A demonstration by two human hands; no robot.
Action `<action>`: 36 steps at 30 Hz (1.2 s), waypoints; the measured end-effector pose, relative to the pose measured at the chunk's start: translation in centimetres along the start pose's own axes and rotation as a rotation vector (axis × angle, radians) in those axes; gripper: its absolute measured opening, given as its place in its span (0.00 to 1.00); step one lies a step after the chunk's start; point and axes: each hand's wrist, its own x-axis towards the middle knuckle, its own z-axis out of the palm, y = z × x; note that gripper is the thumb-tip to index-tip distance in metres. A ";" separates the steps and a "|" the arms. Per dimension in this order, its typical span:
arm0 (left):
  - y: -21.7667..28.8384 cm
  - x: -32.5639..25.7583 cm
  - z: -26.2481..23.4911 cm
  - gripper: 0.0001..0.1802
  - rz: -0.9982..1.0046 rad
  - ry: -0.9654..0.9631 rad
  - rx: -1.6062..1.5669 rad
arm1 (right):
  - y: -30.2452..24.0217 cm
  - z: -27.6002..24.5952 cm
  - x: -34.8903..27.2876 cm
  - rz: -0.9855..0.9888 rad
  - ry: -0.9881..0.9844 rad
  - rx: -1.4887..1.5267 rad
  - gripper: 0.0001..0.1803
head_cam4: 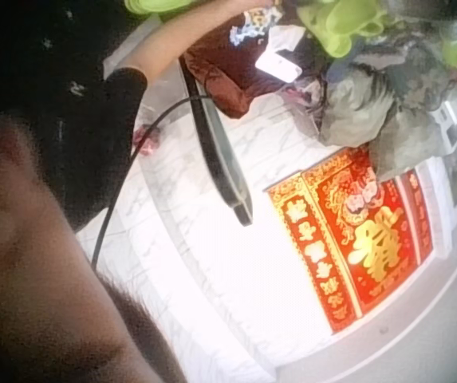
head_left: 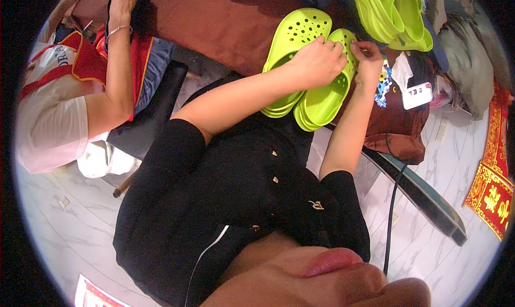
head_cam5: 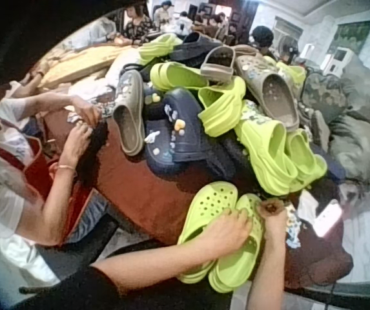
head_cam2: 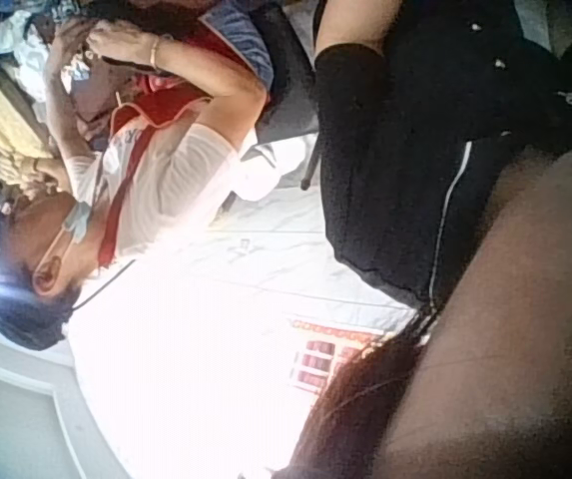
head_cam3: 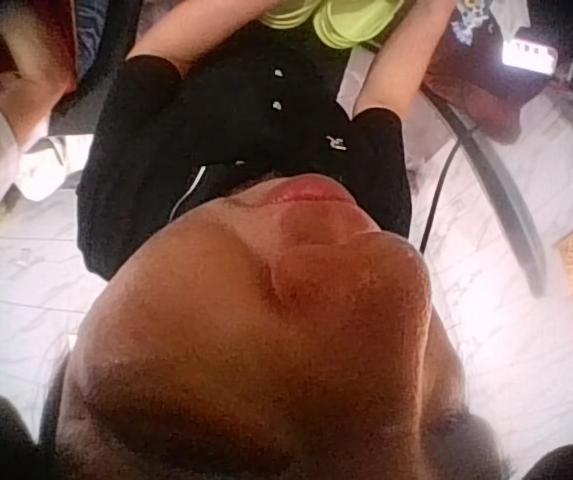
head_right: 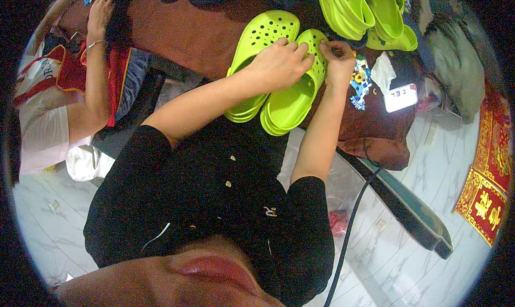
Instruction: Attaching decorative jibbitz charms to the holes of foam clogs.
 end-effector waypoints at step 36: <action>0.2 -0.1 -0.3 0.18 0.023 -0.032 0.020 | 2.1 0.5 0.4 0.135 0.023 0.315 0.11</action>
